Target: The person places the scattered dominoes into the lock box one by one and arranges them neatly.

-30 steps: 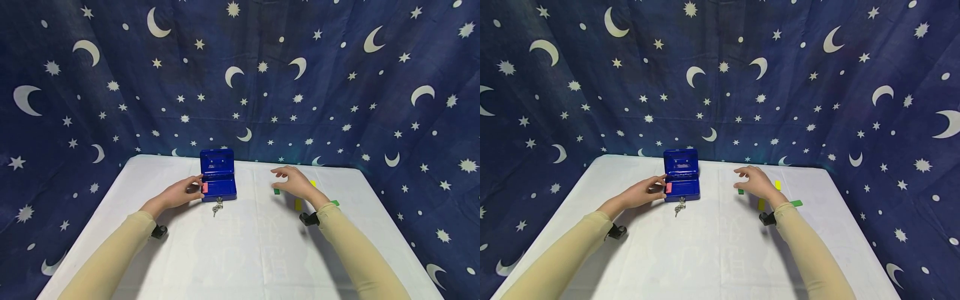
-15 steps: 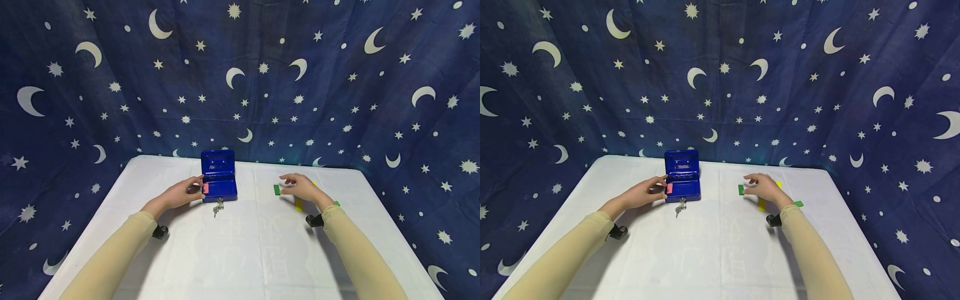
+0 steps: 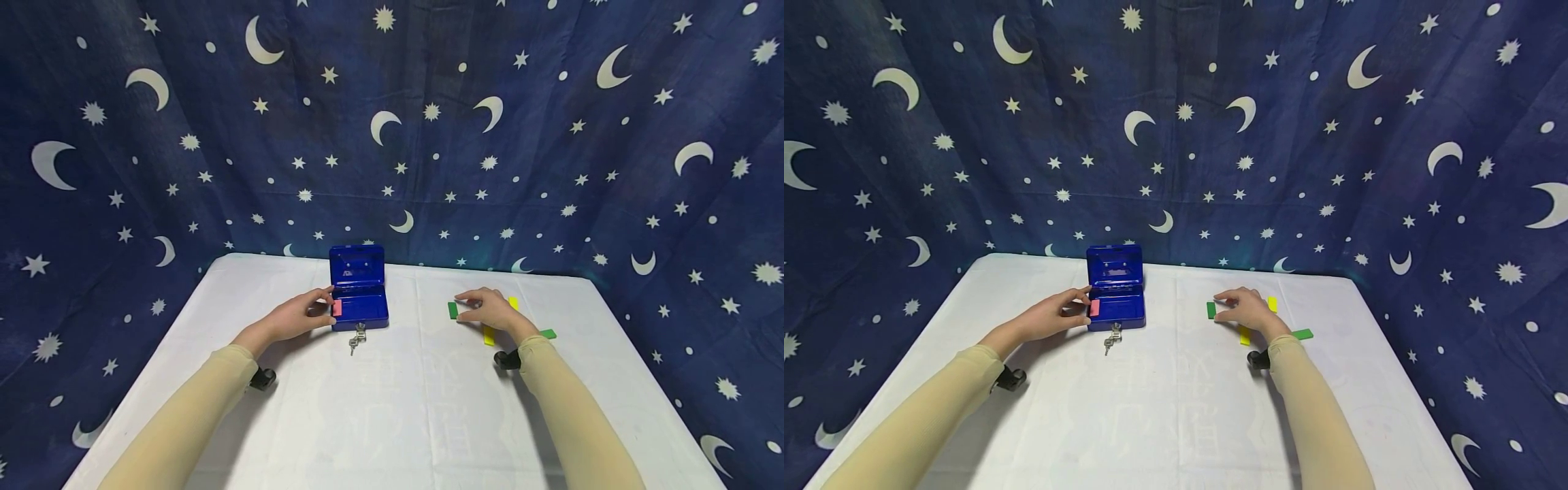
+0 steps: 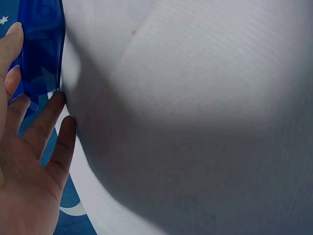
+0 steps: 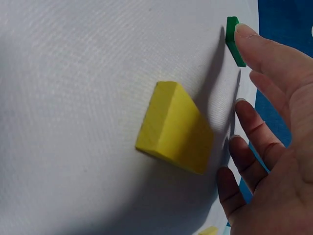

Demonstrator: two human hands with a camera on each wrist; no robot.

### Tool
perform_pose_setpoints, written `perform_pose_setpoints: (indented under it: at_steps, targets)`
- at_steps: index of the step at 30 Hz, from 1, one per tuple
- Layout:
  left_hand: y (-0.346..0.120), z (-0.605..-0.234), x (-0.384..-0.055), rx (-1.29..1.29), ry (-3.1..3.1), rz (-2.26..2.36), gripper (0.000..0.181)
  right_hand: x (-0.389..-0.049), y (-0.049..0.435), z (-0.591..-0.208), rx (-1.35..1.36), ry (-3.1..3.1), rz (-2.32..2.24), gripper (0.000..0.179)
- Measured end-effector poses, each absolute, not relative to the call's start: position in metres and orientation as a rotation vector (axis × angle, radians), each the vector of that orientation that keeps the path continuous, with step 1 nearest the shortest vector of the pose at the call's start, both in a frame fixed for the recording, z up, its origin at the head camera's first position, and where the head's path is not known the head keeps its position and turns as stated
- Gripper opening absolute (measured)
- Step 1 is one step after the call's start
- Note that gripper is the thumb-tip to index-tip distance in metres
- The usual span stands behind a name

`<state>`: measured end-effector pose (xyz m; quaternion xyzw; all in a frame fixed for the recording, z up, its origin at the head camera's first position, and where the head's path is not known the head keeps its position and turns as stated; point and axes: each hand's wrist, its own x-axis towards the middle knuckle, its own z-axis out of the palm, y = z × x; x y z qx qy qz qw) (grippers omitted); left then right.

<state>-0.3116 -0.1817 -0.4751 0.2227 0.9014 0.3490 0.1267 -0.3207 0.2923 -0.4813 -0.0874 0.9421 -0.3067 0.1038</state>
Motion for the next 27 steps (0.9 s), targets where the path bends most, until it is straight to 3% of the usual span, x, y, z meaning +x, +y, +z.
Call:
perform_pose_setpoints:
  at_steps: [27]
  targets:
    - [-0.1808,-0.4728,-0.3079,0.643,2.601,1.068,0.038,-0.3196,0.2922,-0.4865,-0.186,2.77,-0.887,0.051]
